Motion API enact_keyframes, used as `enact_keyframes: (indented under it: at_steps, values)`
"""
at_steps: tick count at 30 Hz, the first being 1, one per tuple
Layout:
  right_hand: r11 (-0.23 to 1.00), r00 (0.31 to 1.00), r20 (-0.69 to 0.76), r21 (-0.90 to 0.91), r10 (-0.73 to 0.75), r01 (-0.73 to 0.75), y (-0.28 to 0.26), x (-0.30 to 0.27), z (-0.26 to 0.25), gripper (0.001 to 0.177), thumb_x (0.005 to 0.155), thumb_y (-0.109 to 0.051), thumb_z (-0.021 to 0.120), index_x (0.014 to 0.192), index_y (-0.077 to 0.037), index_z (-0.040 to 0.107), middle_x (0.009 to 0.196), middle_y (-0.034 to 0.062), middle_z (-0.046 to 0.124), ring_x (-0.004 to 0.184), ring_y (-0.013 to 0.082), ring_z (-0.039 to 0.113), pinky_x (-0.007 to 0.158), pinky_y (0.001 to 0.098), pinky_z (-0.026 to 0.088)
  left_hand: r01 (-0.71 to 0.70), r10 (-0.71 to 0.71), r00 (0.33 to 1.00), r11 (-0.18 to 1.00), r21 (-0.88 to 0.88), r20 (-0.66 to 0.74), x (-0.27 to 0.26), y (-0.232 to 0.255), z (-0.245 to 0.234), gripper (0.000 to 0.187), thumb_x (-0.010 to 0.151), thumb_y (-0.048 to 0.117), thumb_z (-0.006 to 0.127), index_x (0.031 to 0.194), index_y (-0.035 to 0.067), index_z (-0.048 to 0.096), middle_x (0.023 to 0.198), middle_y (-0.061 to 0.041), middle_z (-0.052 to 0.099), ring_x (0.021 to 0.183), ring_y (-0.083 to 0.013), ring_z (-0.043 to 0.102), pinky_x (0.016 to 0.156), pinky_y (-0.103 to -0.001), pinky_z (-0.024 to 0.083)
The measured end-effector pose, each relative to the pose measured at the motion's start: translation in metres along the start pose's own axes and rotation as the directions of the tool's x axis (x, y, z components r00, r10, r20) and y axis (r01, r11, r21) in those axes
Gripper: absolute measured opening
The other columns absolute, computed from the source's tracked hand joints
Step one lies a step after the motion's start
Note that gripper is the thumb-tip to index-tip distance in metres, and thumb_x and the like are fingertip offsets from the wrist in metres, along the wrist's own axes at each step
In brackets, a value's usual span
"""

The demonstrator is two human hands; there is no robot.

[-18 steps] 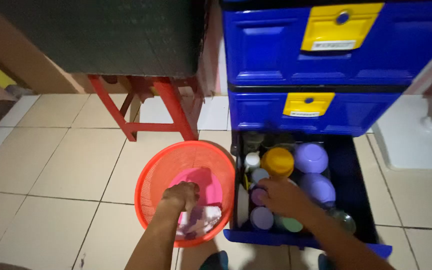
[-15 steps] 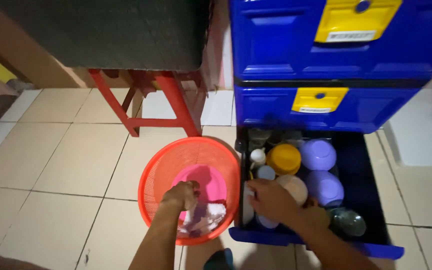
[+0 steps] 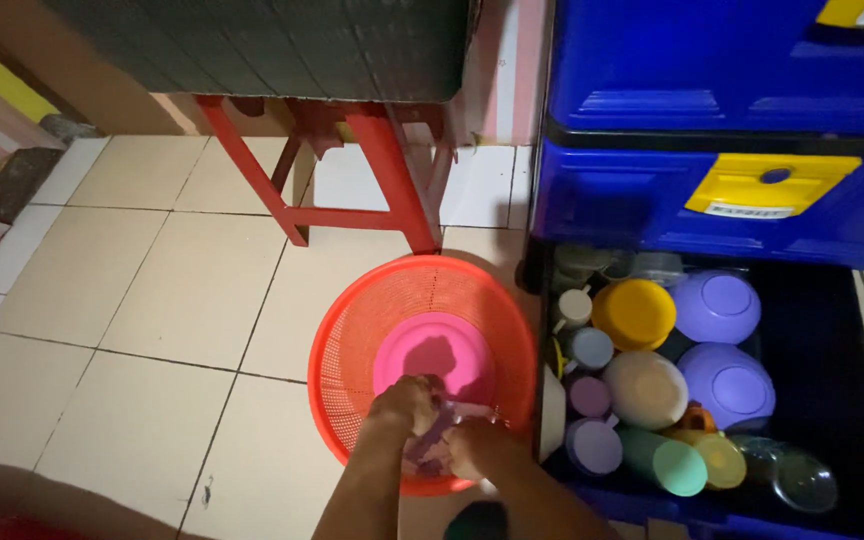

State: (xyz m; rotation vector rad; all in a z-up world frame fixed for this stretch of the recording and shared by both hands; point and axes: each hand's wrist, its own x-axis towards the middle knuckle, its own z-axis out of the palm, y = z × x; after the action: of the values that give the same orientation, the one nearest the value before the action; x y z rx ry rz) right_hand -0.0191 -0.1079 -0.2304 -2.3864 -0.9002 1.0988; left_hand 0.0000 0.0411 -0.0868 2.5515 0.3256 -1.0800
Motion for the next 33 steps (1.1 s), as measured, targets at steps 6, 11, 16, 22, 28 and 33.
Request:
enact_keyframes:
  at_steps: [6, 11, 16, 22, 28, 33]
  values:
    - [0.953, 0.935, -0.332, 0.301, 0.125, -0.021, -0.043, -0.054, -0.066, 0.024, 0.092, -0.029, 0.067, 0.105, -0.009, 0.072, 0.108, 0.0163, 0.073, 0.102, 0.0352, 0.07, 0.089, 0.0462, 0.056, -0.005, 0.005, 0.999, 1.0, 0.01, 0.042, -0.001, 0.007, -0.011, 0.037, 0.1, 0.021, 0.05, 0.133, 0.017, 0.065, 0.138, -0.014, 0.066, 0.124, -0.0292, 0.067, 0.107, -0.045, 0.051]
    - [0.905, 0.438, -0.852, 0.391, 0.287, 0.167, 0.005, -0.127, -0.102, 0.024, 0.086, -0.017, 0.073, 0.108, -0.007, 0.07, 0.096, 0.0122, 0.074, 0.085, 0.0251, 0.075, 0.074, 0.0364, 0.059, -0.076, 0.065, 0.997, 0.966, -0.247, -0.051, -0.017, 0.041, -0.03, 0.037, 0.096, 0.027, 0.052, 0.13, 0.021, 0.065, 0.133, -0.014, 0.063, 0.116, -0.0317, 0.066, 0.102, -0.044, 0.052]
    - [0.515, 0.517, -0.698, 0.715, 0.496, 0.472, 0.101, -0.116, -0.055, 0.036, 0.09, -0.015, 0.068, 0.124, -0.006, 0.063, 0.103, 0.0092, 0.071, 0.087, 0.0192, 0.066, 0.076, 0.0303, 0.054, -0.462, 0.474, 0.88, 0.868, 0.181, -0.025, 0.055, 0.05, 0.011, 0.035, 0.087, 0.029, 0.061, 0.11, 0.007, 0.077, 0.12, -0.02, 0.07, 0.109, -0.0349, 0.067, 0.095, -0.045, 0.053]
    - [0.54, 0.626, -0.507, 0.827, 0.593, 0.159, 0.134, -0.096, -0.03, 0.022, 0.092, -0.015, 0.058, 0.11, -0.007, 0.067, 0.099, 0.0022, 0.072, 0.087, 0.0133, 0.066, 0.079, 0.0254, 0.049, -0.354, 0.369, 0.929, 0.912, -0.207, 0.035, 0.045, 0.081, 0.014, 0.038, 0.094, 0.033, 0.054, 0.099, 0.0, 0.072, 0.099, -0.023, 0.076, 0.084, -0.0354, 0.075, 0.074, -0.048, 0.061]
    - [0.112, 0.786, -0.379, 0.92, 0.488, 0.374, 0.096, -0.117, -0.053, 0.018, 0.092, -0.014, 0.05, 0.075, -0.011, 0.057, 0.068, -0.0025, 0.052, 0.059, 0.0137, 0.05, 0.054, 0.0302, 0.041, -0.334, 0.371, 0.913, 0.919, -0.21, 0.173, 0.07, 0.084, 0.035, 0.035, 0.094, 0.026, 0.056, 0.078, -0.001, 0.072, 0.078, -0.022, 0.074, 0.067, -0.0354, 0.071, 0.062, -0.048, 0.058]
    - [-0.194, 0.79, -0.115, 0.939, 0.603, 0.285, 0.089, -0.117, -0.062, 0.018, 0.093, -0.015, 0.051, 0.075, -0.015, 0.053, 0.066, 0.0, 0.048, 0.055, 0.017, 0.045, 0.051, 0.0326, 0.037, -0.764, 0.784, 0.571, 0.401, 0.505, 0.242, 0.115, 0.082, 0.06, 0.019, 0.079, 0.017, 0.064, 0.065, 0.007, 0.074, 0.07, -0.018, 0.071, 0.065, -0.0356, 0.07, 0.06, -0.048, 0.055]
